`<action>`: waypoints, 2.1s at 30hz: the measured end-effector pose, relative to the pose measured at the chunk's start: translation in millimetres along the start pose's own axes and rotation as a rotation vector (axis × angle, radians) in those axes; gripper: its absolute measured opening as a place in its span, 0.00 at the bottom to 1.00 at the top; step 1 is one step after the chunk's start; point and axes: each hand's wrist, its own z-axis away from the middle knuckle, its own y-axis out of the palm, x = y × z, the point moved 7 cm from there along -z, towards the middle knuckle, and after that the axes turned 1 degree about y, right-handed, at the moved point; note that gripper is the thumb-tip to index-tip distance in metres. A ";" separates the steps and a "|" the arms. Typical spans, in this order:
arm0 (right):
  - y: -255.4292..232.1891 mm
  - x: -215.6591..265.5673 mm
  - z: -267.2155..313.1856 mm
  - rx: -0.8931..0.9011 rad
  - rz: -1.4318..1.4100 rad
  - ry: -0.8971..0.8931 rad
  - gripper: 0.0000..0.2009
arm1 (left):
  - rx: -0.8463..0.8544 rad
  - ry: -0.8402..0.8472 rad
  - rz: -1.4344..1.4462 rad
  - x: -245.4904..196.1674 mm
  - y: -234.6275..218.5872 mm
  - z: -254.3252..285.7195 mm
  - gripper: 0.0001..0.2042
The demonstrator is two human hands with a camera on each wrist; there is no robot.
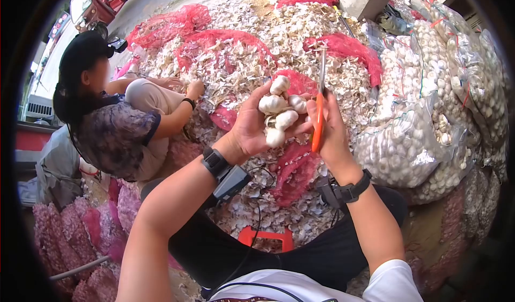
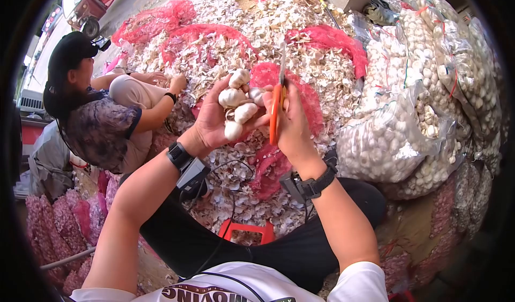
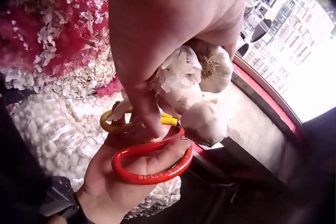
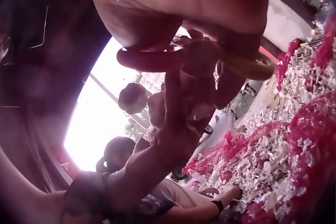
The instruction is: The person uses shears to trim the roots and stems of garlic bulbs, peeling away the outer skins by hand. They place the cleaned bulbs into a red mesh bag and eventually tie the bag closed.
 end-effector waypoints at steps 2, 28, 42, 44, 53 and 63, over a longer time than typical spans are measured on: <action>0.6 -5.3 -1.1 -0.011 -0.020 0.030 0.18 | -0.015 -0.016 0.024 2.5 -4.6 -1.5 0.18; -3.0 -1.2 -4.7 0.012 0.217 0.100 0.24 | -0.033 0.026 -0.126 -15.5 -13.8 1.6 0.29; -37.3 -1.1 -4.3 -0.096 0.303 0.167 0.21 | -0.049 0.026 -0.131 -31.9 -28.4 7.6 0.23; -37.9 -3.8 -2.7 -0.145 0.292 0.190 0.22 | -0.093 0.029 -0.149 -31.4 -35.8 8.5 0.21; -45.6 -25.9 1.9 -0.138 1.122 0.117 0.20 | -0.132 0.038 -0.148 -25.6 -37.2 9.9 0.19; -33.1 -34.0 -7.5 -0.132 0.656 0.210 0.28 | -0.257 -0.069 -0.325 -1.6 -51.6 4.7 0.17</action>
